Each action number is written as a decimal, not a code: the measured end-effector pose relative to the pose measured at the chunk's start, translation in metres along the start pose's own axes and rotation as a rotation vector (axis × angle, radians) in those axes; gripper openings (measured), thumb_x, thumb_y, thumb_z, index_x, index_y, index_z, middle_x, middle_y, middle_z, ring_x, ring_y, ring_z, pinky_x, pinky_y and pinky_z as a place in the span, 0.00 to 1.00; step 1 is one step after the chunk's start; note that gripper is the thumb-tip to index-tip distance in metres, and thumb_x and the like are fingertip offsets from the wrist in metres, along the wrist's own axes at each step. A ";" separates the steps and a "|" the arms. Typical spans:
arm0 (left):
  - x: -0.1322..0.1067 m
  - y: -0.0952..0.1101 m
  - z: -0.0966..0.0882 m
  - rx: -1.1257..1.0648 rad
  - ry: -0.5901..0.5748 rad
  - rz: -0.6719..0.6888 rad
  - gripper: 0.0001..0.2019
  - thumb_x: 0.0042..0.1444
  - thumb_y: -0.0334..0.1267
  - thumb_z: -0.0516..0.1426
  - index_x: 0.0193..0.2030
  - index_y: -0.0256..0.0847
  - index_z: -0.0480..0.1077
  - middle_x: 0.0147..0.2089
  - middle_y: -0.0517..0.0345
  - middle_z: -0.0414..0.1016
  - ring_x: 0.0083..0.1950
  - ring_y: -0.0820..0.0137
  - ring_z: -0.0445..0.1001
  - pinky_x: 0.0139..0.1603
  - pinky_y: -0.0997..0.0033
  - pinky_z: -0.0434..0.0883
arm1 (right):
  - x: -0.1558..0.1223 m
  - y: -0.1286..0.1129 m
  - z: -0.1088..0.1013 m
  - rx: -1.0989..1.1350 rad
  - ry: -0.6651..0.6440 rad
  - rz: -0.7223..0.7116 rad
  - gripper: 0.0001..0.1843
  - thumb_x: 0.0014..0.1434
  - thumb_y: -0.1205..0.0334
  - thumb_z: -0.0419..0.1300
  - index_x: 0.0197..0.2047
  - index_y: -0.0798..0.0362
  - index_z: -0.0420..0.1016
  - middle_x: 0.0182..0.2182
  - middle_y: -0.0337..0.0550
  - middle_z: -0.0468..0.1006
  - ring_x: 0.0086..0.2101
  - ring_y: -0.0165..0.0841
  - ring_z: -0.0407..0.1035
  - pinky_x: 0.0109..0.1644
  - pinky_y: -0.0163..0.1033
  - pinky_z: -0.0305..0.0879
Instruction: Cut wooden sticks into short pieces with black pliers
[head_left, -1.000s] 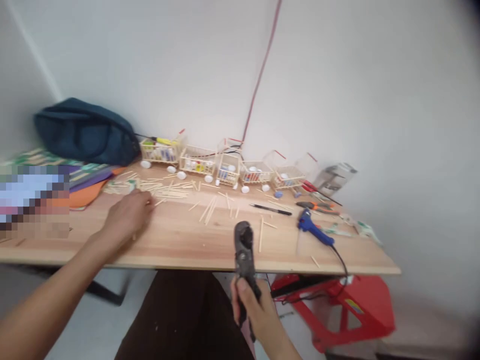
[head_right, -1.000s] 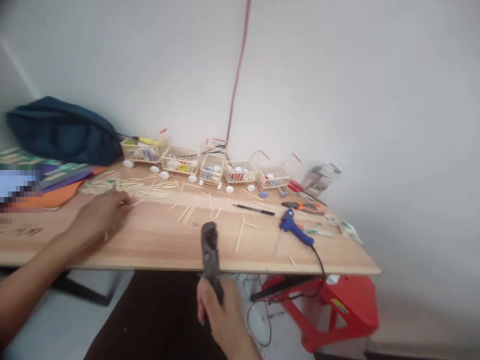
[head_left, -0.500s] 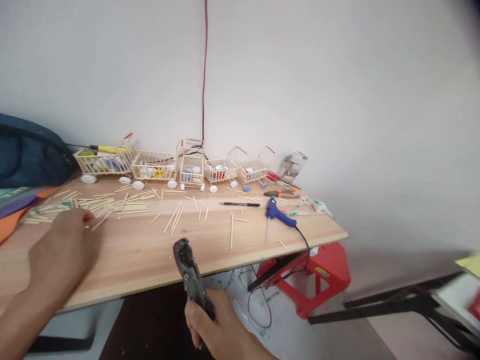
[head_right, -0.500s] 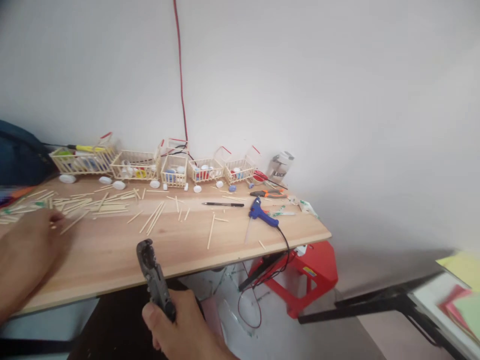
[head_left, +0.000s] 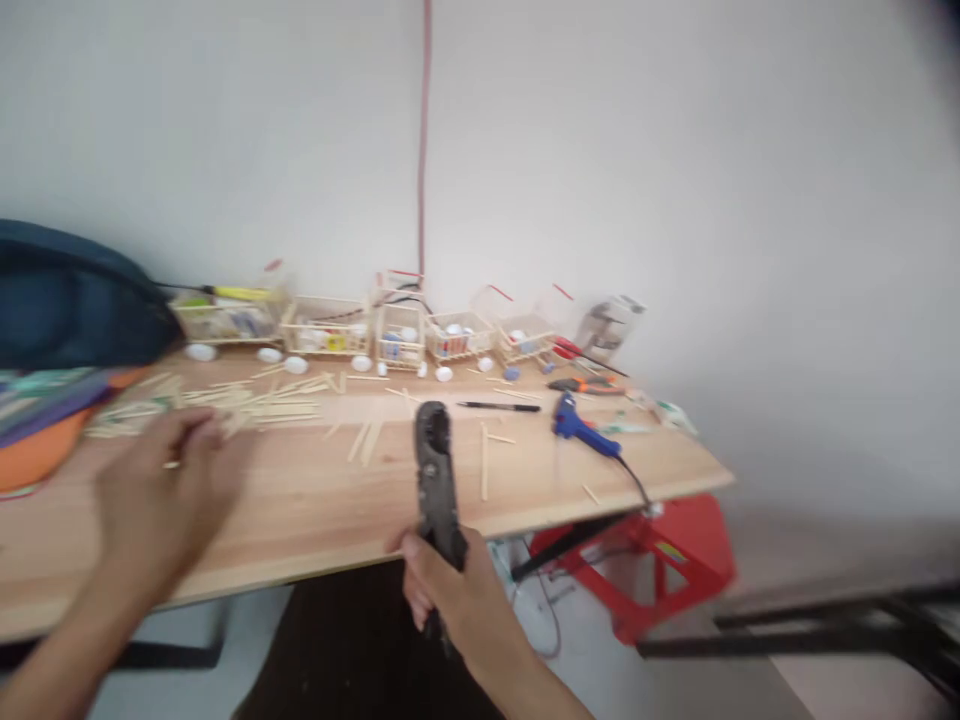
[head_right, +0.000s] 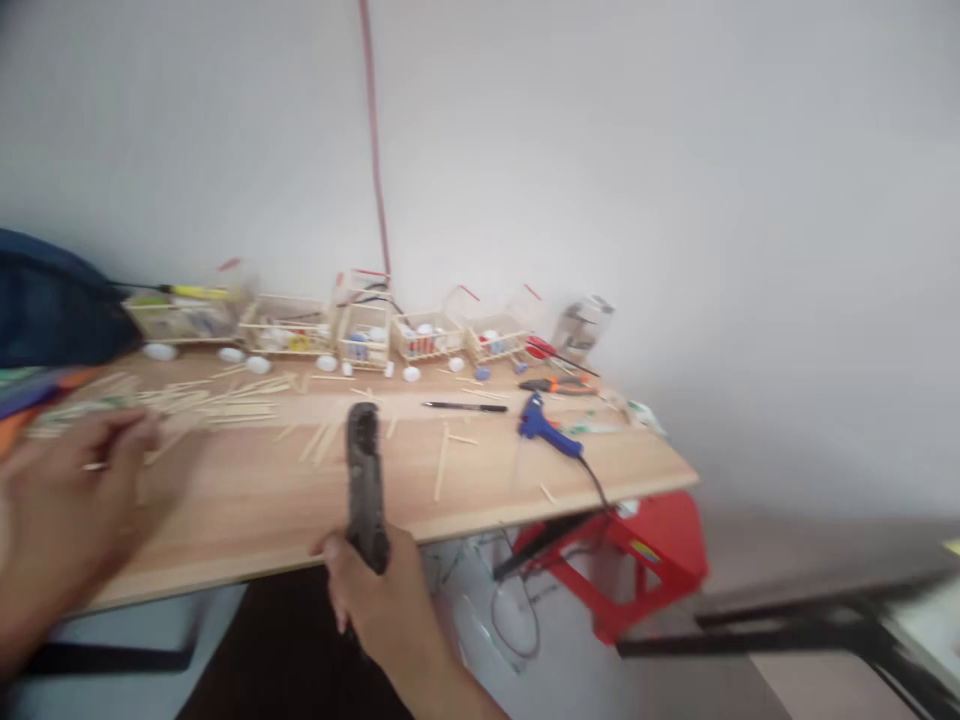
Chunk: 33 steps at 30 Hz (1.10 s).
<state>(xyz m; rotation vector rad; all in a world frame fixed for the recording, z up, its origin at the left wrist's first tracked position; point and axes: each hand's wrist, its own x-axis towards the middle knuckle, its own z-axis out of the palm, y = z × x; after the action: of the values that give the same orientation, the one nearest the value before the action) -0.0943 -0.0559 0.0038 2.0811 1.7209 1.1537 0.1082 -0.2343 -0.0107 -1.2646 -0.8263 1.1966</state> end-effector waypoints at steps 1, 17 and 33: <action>-0.011 0.013 -0.003 -0.114 -0.002 -0.039 0.12 0.57 0.48 0.49 0.40 0.44 0.66 0.38 0.60 0.72 0.41 0.65 0.70 0.43 0.69 0.64 | 0.002 0.004 0.000 -0.001 0.024 -0.001 0.23 0.55 0.41 0.60 0.35 0.57 0.73 0.13 0.28 0.55 0.16 0.24 0.53 0.21 0.31 0.52; -0.128 0.063 0.017 -1.538 -0.978 -0.692 0.16 0.56 0.49 0.59 0.32 0.36 0.65 0.20 0.68 0.58 0.16 0.85 0.40 0.17 0.78 0.39 | 0.006 0.005 0.021 -0.258 0.177 -0.093 0.21 0.49 0.42 0.64 0.27 0.54 0.72 0.21 0.39 0.70 0.26 0.32 0.64 0.31 0.35 0.63; -0.132 0.091 0.029 -1.155 -0.891 -0.168 0.20 0.61 0.52 0.52 0.27 0.36 0.64 0.22 0.62 0.61 0.21 0.80 0.54 0.22 0.77 0.50 | -0.001 0.009 -0.025 -0.057 0.188 -0.065 0.16 0.51 0.51 0.67 0.27 0.54 0.70 0.22 0.35 0.65 0.26 0.28 0.59 0.30 0.33 0.59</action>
<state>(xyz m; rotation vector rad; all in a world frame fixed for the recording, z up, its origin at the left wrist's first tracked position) -0.0092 -0.1927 -0.0183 1.2931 0.5298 0.6708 0.1298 -0.2426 -0.0233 -1.3635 -0.7613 0.9915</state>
